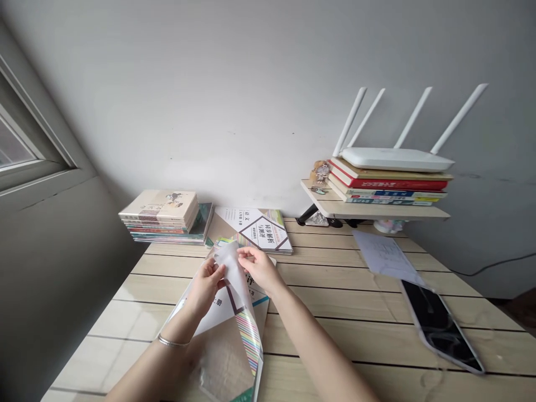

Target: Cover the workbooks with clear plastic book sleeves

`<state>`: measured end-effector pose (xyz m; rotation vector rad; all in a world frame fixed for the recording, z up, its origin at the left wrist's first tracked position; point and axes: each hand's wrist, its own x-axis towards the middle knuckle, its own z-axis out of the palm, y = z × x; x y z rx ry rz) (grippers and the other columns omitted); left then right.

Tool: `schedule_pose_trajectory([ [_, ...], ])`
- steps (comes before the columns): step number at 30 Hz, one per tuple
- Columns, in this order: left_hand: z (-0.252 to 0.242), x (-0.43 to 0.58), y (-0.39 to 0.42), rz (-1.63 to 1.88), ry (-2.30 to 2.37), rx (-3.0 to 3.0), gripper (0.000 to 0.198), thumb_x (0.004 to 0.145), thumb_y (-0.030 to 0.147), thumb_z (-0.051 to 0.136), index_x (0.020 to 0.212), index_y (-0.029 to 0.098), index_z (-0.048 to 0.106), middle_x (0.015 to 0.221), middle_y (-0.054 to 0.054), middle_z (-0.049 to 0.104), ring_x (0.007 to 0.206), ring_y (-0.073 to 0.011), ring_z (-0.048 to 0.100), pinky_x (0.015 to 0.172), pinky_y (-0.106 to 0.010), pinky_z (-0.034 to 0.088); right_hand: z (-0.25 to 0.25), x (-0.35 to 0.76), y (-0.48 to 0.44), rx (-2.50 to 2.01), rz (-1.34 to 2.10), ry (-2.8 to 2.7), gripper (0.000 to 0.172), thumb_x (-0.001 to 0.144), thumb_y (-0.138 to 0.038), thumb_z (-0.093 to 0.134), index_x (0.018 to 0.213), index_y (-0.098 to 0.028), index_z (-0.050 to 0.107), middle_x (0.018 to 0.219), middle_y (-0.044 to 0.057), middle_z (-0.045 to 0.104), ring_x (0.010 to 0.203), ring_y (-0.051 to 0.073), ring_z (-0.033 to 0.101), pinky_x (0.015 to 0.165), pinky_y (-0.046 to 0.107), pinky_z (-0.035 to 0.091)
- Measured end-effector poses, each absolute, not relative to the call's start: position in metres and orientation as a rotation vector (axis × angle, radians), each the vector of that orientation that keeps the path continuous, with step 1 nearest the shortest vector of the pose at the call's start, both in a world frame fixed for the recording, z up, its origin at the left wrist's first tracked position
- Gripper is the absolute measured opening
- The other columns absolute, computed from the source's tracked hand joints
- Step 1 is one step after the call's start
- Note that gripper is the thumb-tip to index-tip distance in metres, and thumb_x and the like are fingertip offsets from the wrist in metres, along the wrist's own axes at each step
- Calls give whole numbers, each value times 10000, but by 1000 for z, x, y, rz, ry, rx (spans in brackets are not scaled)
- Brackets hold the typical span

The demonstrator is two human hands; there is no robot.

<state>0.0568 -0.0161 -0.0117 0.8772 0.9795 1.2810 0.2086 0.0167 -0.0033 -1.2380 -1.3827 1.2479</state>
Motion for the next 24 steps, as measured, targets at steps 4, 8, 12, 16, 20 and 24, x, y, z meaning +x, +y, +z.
schedule_pose_trajectory([
  [4, -14, 45, -15, 1267, 970, 883, 524, 662, 422, 715, 1072, 166, 512, 685, 22, 569, 651, -131, 594, 633, -290, 524, -7, 207, 20, -1195, 1075, -1673, 390, 693, -280, 650, 1078, -220, 637, 1130, 62, 562, 769, 129, 556, 760, 309, 489],
  [8, -15, 35, -13, 1291, 1045, 883, 576, 650, 404, 711, 1126, 159, 496, 703, 17, 583, 613, -116, 570, 566, -246, 497, -9, 206, 28, -1181, 977, -1799, 481, 659, -268, 698, 1131, -241, 609, 1225, 75, 515, 799, 145, 558, 803, 339, 491],
  [12, -20, 25, -13, 1378, 1127, 839, 479, 677, 401, 681, 1066, 162, 536, 773, -7, 616, 608, -102, 558, 533, -213, 466, -13, 202, 31, -1209, 1156, -1735, 581, 655, -320, 715, 1206, -241, 548, 1287, 77, 496, 804, 144, 560, 763, 322, 498],
  [16, -20, 18, -15, 1420, 1113, 763, 440, 707, 426, 658, 1051, 165, 572, 905, -54, 655, 704, -129, 602, 599, -238, 501, -16, 193, 27, -1240, 1253, -1673, 657, 631, -337, 732, 1243, -215, 526, 1260, 89, 517, 768, 134, 554, 696, 289, 496],
  [20, -16, 20, -17, 1411, 965, 700, 676, 651, 361, 741, 1245, 176, 478, 1132, -119, 635, 861, -184, 642, 702, -280, 526, -14, 184, 31, -1371, 1128, -1684, 638, 587, -314, 761, 1179, -166, 576, 1166, 104, 551, 784, 149, 553, 704, 295, 481],
  [24, -17, 24, -18, 1386, 884, 716, 766, 632, 300, 762, 1317, 188, 438, 1258, -141, 582, 979, -221, 636, 792, -301, 525, -5, 181, 42, -1444, 1056, -1713, 474, 607, -318, 740, 1029, -140, 617, 1034, 92, 608, 810, 171, 572, 724, 301, 467],
])
